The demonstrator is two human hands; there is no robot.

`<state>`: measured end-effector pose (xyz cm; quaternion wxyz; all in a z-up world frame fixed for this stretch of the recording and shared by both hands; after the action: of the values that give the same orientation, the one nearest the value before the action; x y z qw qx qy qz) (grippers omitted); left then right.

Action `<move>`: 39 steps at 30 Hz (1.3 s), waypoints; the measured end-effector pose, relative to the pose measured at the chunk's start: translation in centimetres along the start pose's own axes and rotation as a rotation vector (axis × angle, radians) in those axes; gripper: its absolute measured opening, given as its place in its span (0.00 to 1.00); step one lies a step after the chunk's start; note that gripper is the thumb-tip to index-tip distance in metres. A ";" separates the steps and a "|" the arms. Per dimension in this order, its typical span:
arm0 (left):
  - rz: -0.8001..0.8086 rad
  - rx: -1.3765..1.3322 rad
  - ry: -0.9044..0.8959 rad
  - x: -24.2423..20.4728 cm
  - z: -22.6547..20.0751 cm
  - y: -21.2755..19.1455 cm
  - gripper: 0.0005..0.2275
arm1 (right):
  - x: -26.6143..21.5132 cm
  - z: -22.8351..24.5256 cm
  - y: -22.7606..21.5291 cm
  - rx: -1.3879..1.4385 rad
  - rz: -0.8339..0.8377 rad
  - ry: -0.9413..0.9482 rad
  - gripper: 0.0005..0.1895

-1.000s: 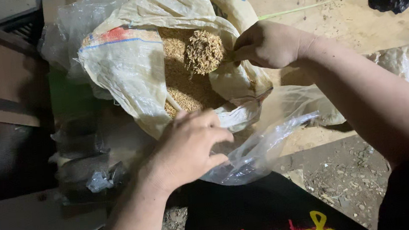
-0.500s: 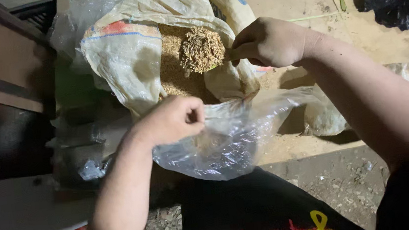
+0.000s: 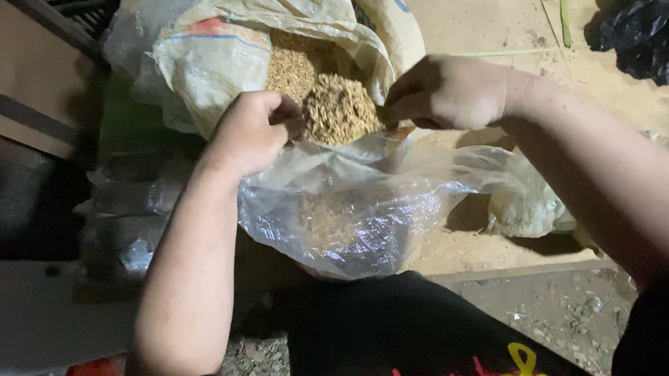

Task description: The person scoops grain from a large sack using a green scoop and pours it into a clear plastic bag held open with the other hand. The process is repeated multiple times to fill the bag.

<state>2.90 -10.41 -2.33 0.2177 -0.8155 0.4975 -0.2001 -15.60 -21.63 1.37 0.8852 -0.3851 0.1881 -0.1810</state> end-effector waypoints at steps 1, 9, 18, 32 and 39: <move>-0.002 -0.048 -0.047 -0.1 0.1 0.0 0.04 | -0.2 -0.2 0.3 -0.014 0.008 0.014 0.15; -0.145 0.078 -0.013 -1.1 -1.2 -1.8 0.04 | -2.8 2.0 2.3 -0.550 -0.111 -0.134 0.18; -0.165 0.177 0.105 -3.9 -4.7 -2.2 0.03 | -8.1 1.1 0.2 -0.668 -0.301 -0.072 0.20; -0.448 -0.343 -0.292 -5.5 12.4 -8.5 0.37 | -0.1 -2.6 0.8 -0.480 -0.177 0.302 0.18; -0.282 -0.420 -0.351 -0.4 17.3 -3.3 0.39 | 12.2 -3.1 7.8 -0.421 -0.037 0.059 0.19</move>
<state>14.56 -5.95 -14.84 0.0973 -0.9258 0.3645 0.0229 -5.21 -24.21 -8.84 0.7759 -0.5593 0.2404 -0.1652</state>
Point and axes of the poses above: each hand's wrist, its own x-axis towards the middle knuckle, its own y-axis out of the palm, z = x × y, the point moved 10 cm from there along x, towards the middle knuckle, and after that the axes turned 9 degrees about -z, right-handed, at the moved point
